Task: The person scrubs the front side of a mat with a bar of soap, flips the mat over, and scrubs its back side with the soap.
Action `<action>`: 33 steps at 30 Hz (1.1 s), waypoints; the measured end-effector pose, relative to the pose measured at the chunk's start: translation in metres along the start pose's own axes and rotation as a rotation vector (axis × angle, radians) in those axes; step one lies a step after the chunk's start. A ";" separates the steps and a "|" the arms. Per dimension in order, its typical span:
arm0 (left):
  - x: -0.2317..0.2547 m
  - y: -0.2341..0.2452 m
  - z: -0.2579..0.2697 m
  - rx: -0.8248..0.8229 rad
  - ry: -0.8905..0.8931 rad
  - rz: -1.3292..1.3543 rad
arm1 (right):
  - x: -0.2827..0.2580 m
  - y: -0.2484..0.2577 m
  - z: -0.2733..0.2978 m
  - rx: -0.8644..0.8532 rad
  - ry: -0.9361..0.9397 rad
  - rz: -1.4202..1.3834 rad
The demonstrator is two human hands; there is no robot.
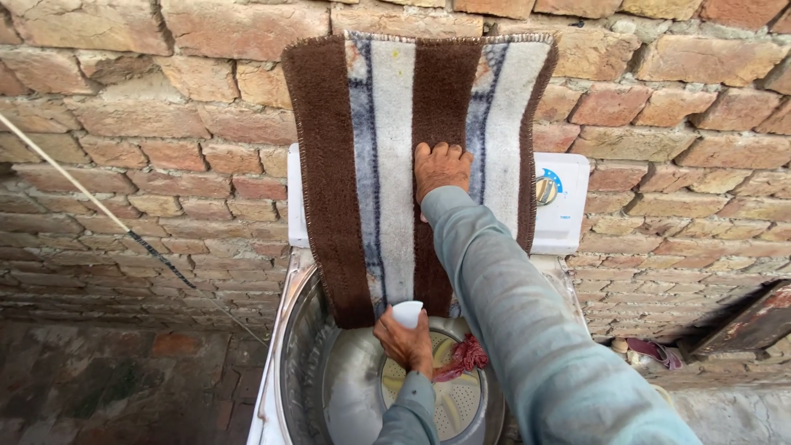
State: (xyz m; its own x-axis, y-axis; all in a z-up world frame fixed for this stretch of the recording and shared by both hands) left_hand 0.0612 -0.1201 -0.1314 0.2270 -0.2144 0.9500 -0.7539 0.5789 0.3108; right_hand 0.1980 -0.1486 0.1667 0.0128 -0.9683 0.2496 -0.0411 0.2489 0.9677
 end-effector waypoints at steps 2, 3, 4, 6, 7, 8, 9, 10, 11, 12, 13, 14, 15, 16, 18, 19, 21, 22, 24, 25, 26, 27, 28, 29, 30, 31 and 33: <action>0.014 -0.001 0.005 0.013 -0.075 0.026 | 0.004 0.002 0.000 0.009 0.023 -0.007; 0.021 0.001 0.008 0.031 -0.146 0.048 | 0.003 0.003 0.001 0.015 0.052 -0.015; 0.026 0.004 0.010 0.033 -0.146 0.048 | 0.007 0.002 -0.002 0.015 0.054 -0.015; 0.044 0.012 0.013 0.075 -0.287 0.095 | 0.010 -0.001 -0.007 -0.037 0.150 -0.084; 0.060 0.018 0.005 0.075 -0.291 0.096 | 0.013 -0.005 -0.017 -0.033 0.148 -0.086; 0.085 0.028 0.000 0.139 -0.463 0.105 | 0.014 -0.009 -0.027 -0.033 0.196 -0.107; 0.109 0.037 -0.003 0.203 -0.636 0.113 | 0.014 -0.013 -0.036 -0.032 0.244 -0.128; 0.122 0.043 -0.009 0.203 -0.640 0.114 | 0.016 -0.016 -0.046 -0.029 0.242 -0.130; 0.139 0.047 -0.014 0.207 -0.701 0.007 | 0.015 -0.022 -0.055 -0.064 0.267 -0.127; 0.156 0.051 -0.017 0.207 -0.759 -0.102 | 0.016 -0.030 -0.064 -0.103 0.291 -0.124; 0.152 0.050 -0.020 0.204 -0.761 -0.102 | 0.016 -0.028 -0.061 -0.104 0.288 -0.126; 0.151 0.047 -0.021 0.189 -0.828 -0.130 | 0.017 -0.026 -0.059 -0.102 0.289 -0.137; 0.149 0.043 -0.022 0.174 -0.894 -0.158 | 0.017 -0.024 -0.058 -0.099 0.290 -0.148; 0.146 0.043 -0.021 0.172 -0.896 -0.157 | 0.018 -0.022 -0.056 -0.099 0.287 -0.148; 0.138 0.043 -0.017 0.179 -0.914 -0.157 | 0.019 -0.021 -0.052 -0.119 0.272 -0.191; 0.130 0.039 -0.013 0.175 -0.914 -0.157 | 0.020 -0.024 -0.052 -0.122 0.269 -0.191; 0.112 0.029 -0.009 0.127 -0.831 -0.172 | 0.018 -0.024 -0.053 -0.073 0.281 -0.192; 0.105 0.025 -0.006 0.127 -0.830 -0.169 | 0.019 -0.023 -0.052 -0.072 0.280 -0.189; 0.089 0.016 -0.001 0.134 -0.759 -0.102 | 0.021 -0.022 -0.050 -0.080 0.285 -0.221; 0.085 0.013 0.002 0.130 -0.759 -0.100 | 0.021 -0.022 -0.050 -0.081 0.281 -0.220; 0.079 0.009 0.003 0.122 -0.712 -0.102 | 0.021 -0.022 -0.050 -0.092 0.278 -0.228; 0.073 0.006 0.005 0.114 -0.665 -0.104 | 0.020 -0.022 -0.050 -0.104 0.275 -0.237; 0.065 0.002 0.009 0.114 -0.664 -0.102 | 0.020 -0.022 -0.050 -0.104 0.274 -0.234; 0.052 -0.007 0.010 0.039 -0.571 -0.179 | 0.020 -0.021 -0.050 -0.098 0.277 -0.238; 0.038 -0.014 0.011 -0.034 -0.477 -0.258 | 0.019 -0.020 -0.050 -0.093 0.281 -0.243; 0.022 -0.018 0.017 -0.034 -0.476 -0.257 | 0.020 -0.020 -0.049 -0.093 0.281 -0.242; -0.024 -0.042 0.026 -0.325 -0.256 -0.434 | 0.021 -0.018 -0.048 -0.089 0.279 -0.241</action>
State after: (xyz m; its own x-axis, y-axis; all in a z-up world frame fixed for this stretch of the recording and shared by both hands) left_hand 0.0714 -0.1598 -0.1678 0.2856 -0.6442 0.7095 -0.3894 0.5985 0.7002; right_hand 0.2467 -0.1725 0.1562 0.2837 -0.9589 0.0029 0.0835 0.0277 0.9961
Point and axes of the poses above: each hand's wrist, its own z-axis away from the middle knuckle, its own y-axis out of the back of the hand, x = y × z, the point moved 6 cm from there along -z, towards the middle knuckle, and after that the axes turned 9 degrees about -y, right-handed, at the moved point
